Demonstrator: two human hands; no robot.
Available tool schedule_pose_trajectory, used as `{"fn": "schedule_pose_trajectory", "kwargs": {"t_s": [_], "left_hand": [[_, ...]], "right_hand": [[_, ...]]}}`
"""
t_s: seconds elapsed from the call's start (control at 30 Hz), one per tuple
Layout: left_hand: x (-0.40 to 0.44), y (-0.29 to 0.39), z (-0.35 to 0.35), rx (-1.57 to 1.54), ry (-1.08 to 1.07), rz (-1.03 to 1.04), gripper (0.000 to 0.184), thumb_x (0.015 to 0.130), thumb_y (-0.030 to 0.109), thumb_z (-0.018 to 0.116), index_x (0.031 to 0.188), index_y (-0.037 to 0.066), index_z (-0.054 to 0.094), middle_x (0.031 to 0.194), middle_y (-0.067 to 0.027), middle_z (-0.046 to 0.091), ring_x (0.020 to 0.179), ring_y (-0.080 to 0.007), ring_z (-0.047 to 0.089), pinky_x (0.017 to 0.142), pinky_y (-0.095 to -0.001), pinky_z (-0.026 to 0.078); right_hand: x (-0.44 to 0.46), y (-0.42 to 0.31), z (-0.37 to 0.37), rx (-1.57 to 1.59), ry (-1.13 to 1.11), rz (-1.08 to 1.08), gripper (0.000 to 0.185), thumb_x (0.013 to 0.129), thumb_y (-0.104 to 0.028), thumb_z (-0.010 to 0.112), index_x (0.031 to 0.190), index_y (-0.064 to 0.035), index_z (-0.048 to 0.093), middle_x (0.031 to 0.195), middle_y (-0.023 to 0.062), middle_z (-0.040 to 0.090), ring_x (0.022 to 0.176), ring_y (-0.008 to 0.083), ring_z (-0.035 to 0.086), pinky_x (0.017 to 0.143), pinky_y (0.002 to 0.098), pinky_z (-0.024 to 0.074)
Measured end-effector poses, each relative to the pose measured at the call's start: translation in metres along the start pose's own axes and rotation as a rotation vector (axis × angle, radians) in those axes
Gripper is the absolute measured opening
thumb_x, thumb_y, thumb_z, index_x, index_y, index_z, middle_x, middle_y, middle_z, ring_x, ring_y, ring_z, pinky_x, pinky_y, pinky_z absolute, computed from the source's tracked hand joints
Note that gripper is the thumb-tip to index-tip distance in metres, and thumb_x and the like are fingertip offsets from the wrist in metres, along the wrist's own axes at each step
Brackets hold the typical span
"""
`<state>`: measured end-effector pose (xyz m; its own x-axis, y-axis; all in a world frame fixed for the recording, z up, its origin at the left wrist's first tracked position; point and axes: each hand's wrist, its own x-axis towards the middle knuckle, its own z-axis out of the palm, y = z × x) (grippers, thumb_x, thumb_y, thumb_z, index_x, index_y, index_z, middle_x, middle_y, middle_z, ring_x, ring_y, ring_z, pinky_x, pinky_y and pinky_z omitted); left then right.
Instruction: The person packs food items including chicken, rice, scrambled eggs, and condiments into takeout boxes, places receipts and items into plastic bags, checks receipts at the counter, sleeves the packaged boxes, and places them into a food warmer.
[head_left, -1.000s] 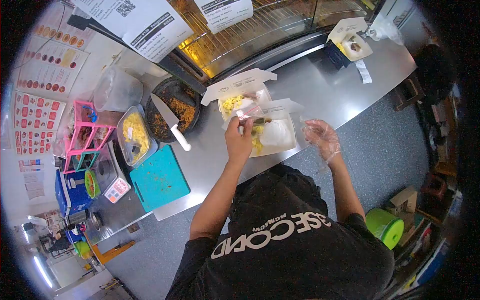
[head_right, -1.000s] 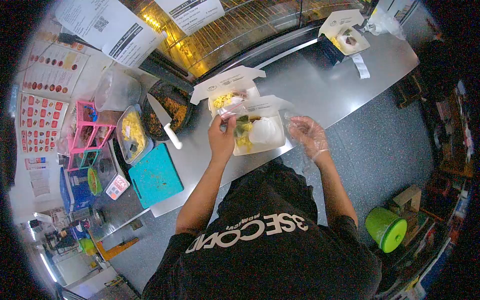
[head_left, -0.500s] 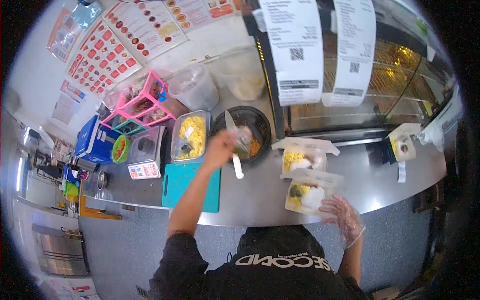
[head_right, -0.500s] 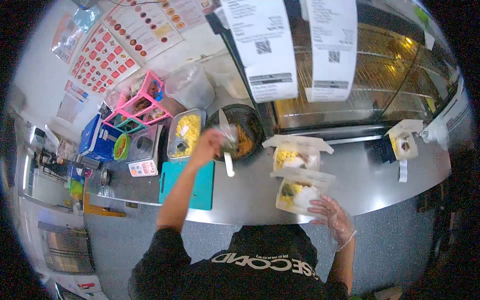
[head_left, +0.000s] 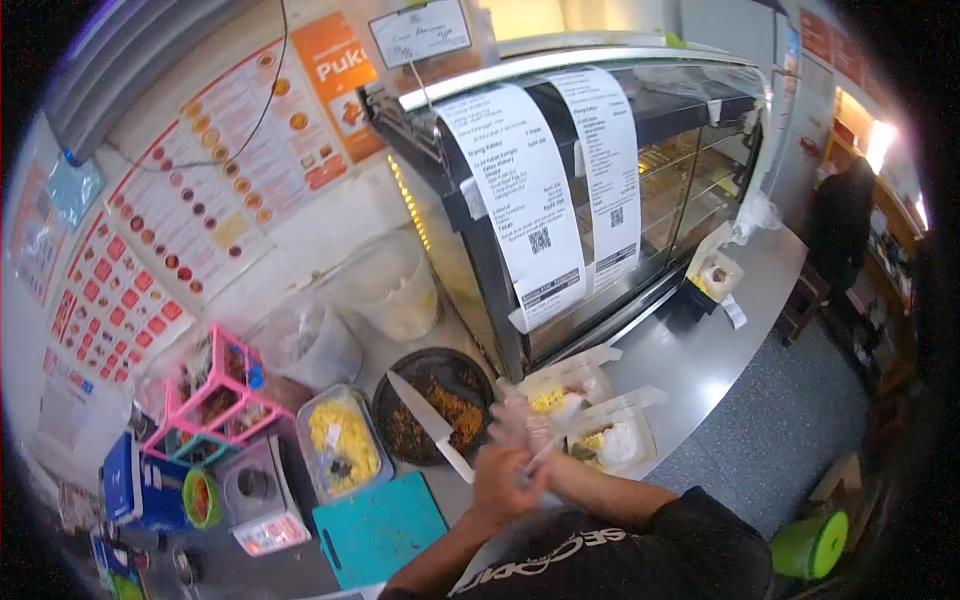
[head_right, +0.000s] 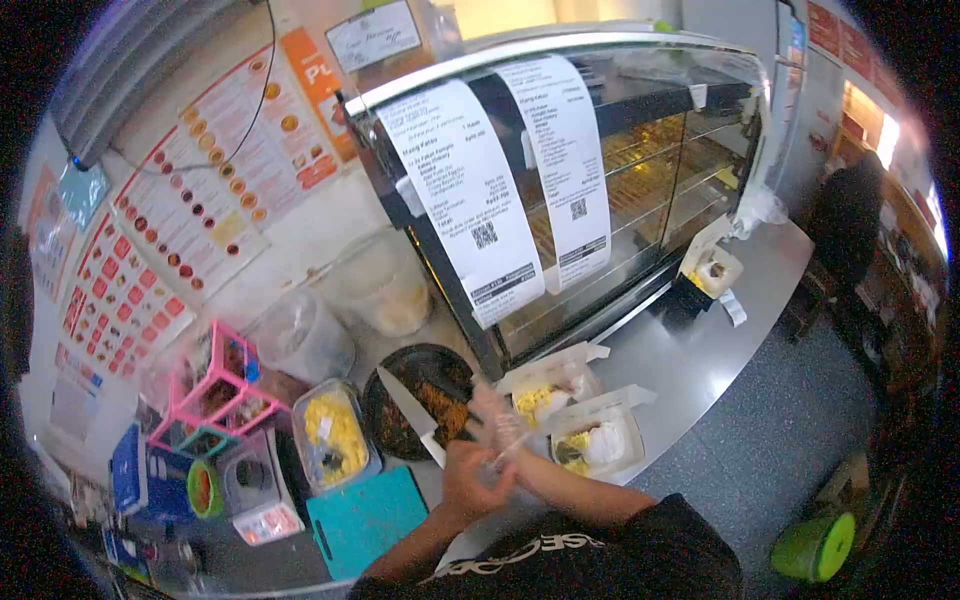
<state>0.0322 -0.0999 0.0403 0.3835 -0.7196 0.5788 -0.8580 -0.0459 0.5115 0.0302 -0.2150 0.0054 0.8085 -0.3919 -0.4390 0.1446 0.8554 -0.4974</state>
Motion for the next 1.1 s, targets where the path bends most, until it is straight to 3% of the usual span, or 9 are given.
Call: {"fn": "schedule_pose_trajectory", "kwargs": {"t_s": [0.03, 0.2, 0.37, 0.43, 0.6, 0.8, 0.97, 1.07, 1.1], "left_hand": [[-0.002, -0.020, -0.005, -0.050, 0.205, -0.041, 0.027, 0.073, 0.015, 0.074, 0.091, 0.006, 0.057, 0.076, -0.0097, 0.053, 0.071, -0.0293, 0.053, 0.066, -0.0398, 0.041], [-0.018, -0.110, -0.044, 0.273, 0.023, -0.176, 0.029, 0.073, 0.018, 0.073, 0.096, 0.008, 0.057, 0.072, -0.0068, 0.056, 0.063, -0.0268, 0.057, 0.058, -0.0405, 0.042], [-0.024, -0.112, -0.049, -0.025, 0.004, -0.567, 0.025, 0.078, 0.020, 0.073, 0.096, 0.010, 0.058, 0.059, -0.0061, 0.051, 0.056, -0.0288, 0.057, 0.053, -0.0396, 0.044], [-0.027, -0.135, -0.040, -0.118, 0.184, -0.631, 0.021, 0.081, 0.019, 0.071, 0.095, 0.010, 0.058, 0.062, -0.0077, 0.055, 0.054, -0.0288, 0.057, 0.051, -0.0383, 0.044], [0.009, -0.212, -0.105, -0.557, 0.158, -1.077, 0.017, 0.086, 0.014, 0.066, 0.098, 0.005, 0.059, 0.065, -0.0061, 0.063, 0.046, -0.0165, 0.059, 0.040, -0.0299, 0.042], [0.098, -0.326, -0.231, -0.381, 0.898, -0.620, 0.029, 0.076, -0.006, 0.062, 0.104, 0.000, 0.058, 0.090, -0.0151, 0.065, 0.068, -0.0206, 0.066, 0.043, -0.0304, 0.050], [0.095, -0.431, -0.252, 0.597, 1.039, -0.580, 0.037, 0.075, -0.006, 0.060, 0.111, -0.006, 0.056, 0.107, -0.0238, 0.061, 0.105, -0.0351, 0.058, 0.089, -0.0448, 0.049], [0.090, -0.399, -0.239, 0.715, 1.109, -0.439, 0.031, 0.078, 0.002, 0.061, 0.108, -0.006, 0.058, 0.118, -0.0254, 0.057, 0.114, -0.0391, 0.052, 0.104, -0.0447, 0.036], [0.085, -0.402, -0.221, 0.649, 0.924, -0.380, 0.031, 0.080, 0.005, 0.061, 0.110, -0.002, 0.059, 0.112, -0.0236, 0.061, 0.106, -0.0372, 0.057, 0.091, -0.0454, 0.043]], "right_hand": [[0.004, 0.006, 0.005, -0.047, -0.048, 0.031, 0.046, 0.092, -0.031, 0.061, 0.134, -0.0194, 0.046, 0.126, 0.0050, 0.049, 0.116, 0.0185, 0.049, 0.096, 0.0377, 0.0423], [0.011, 0.083, 0.001, -0.243, -0.134, 0.147, 0.052, 0.090, -0.028, 0.064, 0.135, -0.0101, 0.045, 0.129, 0.0084, 0.052, 0.117, 0.0217, 0.050, 0.102, 0.0356, 0.0363], [-0.055, 0.025, 0.009, -1.334, -0.641, -0.058, 0.068, 0.089, -0.026, 0.065, 0.145, -0.0043, 0.032, 0.150, 0.0164, 0.034, 0.139, 0.0282, 0.031, 0.114, 0.0385, 0.0220], [-0.091, -0.003, 0.014, -1.336, -0.758, -0.175, 0.070, 0.091, -0.026, 0.063, 0.149, -0.0068, 0.027, 0.153, 0.0167, 0.028, 0.142, 0.0292, 0.025, 0.116, 0.0393, 0.0180], [-0.128, -0.016, -0.043, -0.775, -0.846, 0.519, 0.061, 0.095, -0.028, 0.056, 0.149, -0.0130, 0.031, 0.152, 0.0138, 0.032, 0.141, 0.0297, 0.026, 0.116, 0.0420, 0.0198], [-0.137, 0.003, -0.066, -1.271, -0.480, 0.700, 0.054, 0.098, -0.040, 0.048, 0.147, -0.0209, 0.036, 0.151, 0.0127, 0.033, 0.140, 0.0306, 0.029, 0.116, 0.0414, 0.0223], [-0.129, 0.009, -0.078, -1.225, -0.413, 0.752, 0.057, 0.097, -0.044, 0.049, 0.147, -0.0218, 0.035, 0.152, 0.0128, 0.032, 0.141, 0.0306, 0.027, 0.116, 0.0412, 0.0212], [-0.124, 0.012, -0.088, -1.174, -0.362, 0.795, 0.058, 0.096, -0.045, 0.049, 0.148, -0.0224, 0.034, 0.153, 0.0126, 0.031, 0.141, 0.0301, 0.026, 0.116, 0.0412, 0.0202], [-0.122, 0.013, -0.092, -1.151, -0.340, 0.807, 0.059, 0.096, -0.046, 0.049, 0.148, -0.0225, 0.033, 0.153, 0.0126, 0.030, 0.142, 0.0300, 0.025, 0.116, 0.0412, 0.0198]]}}
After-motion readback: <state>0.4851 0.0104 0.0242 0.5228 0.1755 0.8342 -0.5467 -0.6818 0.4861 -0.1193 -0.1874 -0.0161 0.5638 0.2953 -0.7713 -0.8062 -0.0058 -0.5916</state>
